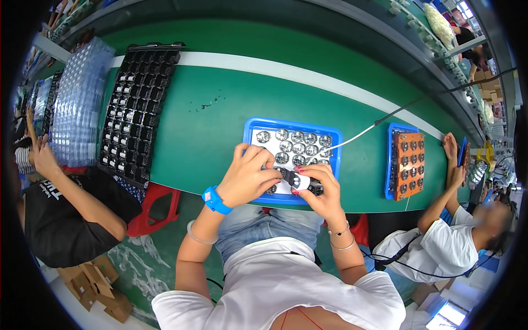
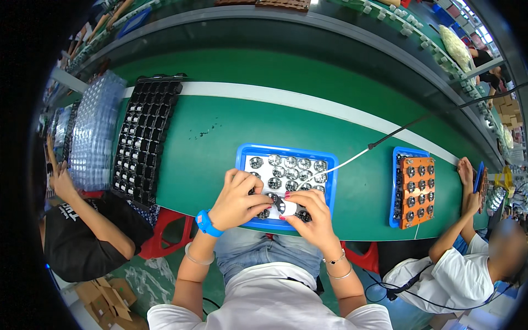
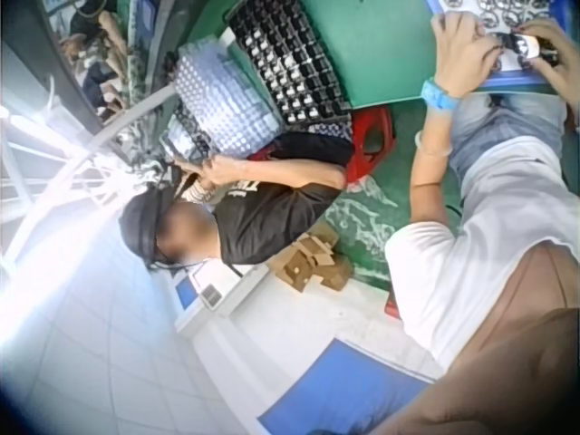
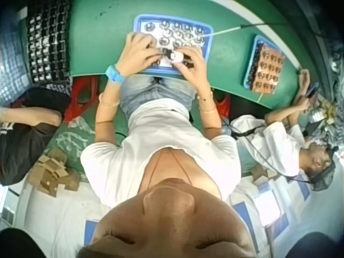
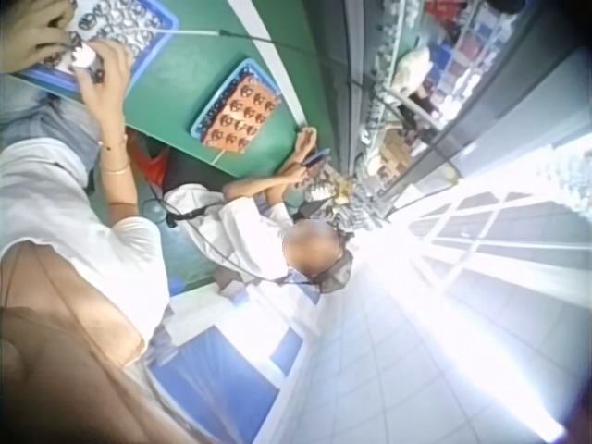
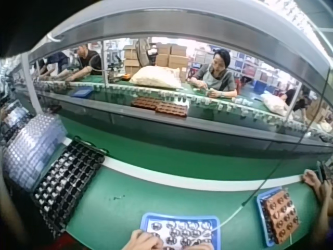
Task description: Assembling and testing small electronic components on an assembly line using a handheld device.
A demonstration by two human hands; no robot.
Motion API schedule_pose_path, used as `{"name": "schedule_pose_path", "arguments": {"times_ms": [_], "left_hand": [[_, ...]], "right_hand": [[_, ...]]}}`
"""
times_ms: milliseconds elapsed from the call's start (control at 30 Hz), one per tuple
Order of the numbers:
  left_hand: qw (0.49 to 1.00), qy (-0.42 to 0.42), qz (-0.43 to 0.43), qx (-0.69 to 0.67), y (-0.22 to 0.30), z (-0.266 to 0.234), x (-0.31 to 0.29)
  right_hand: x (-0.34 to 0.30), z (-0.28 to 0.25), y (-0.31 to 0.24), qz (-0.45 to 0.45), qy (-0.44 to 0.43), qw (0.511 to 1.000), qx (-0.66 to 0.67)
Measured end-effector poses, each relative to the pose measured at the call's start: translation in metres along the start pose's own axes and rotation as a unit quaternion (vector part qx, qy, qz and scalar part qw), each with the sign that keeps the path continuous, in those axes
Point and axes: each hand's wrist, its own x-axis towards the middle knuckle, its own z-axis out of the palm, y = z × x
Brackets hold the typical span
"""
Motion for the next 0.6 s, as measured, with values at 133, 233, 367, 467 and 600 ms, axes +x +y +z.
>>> {"name": "schedule_pose_path", "arguments": {"times_ms": [133, 233, 367, 467, 600], "left_hand": [[0.999, 0.032, 0.012, -0.012, -0.003, -0.003, 0.0], [0.998, 0.056, -0.009, -0.017, -0.002, -0.007, 0.0], [0.997, 0.07, -0.011, -0.018, 0.002, -0.003, 0.001], [0.998, 0.062, 0.005, -0.023, 0.009, 0.001, 0.005], [0.997, 0.078, 0.005, -0.022, 0.012, 0.0, 0.007]], "right_hand": [[-0.022, 0.008, 0.018, 0.112, 0.077, 0.975, 0.173], [-0.021, 0.004, 0.016, 0.114, 0.11, 0.964, 0.213], [-0.012, -0.001, 0.009, 0.04, 0.077, 0.991, 0.1], [-0.008, 0.0, 0.002, -0.014, 0.045, 0.998, 0.038], [-0.007, -0.001, 0.001, -0.009, 0.057, 0.997, 0.06]]}}
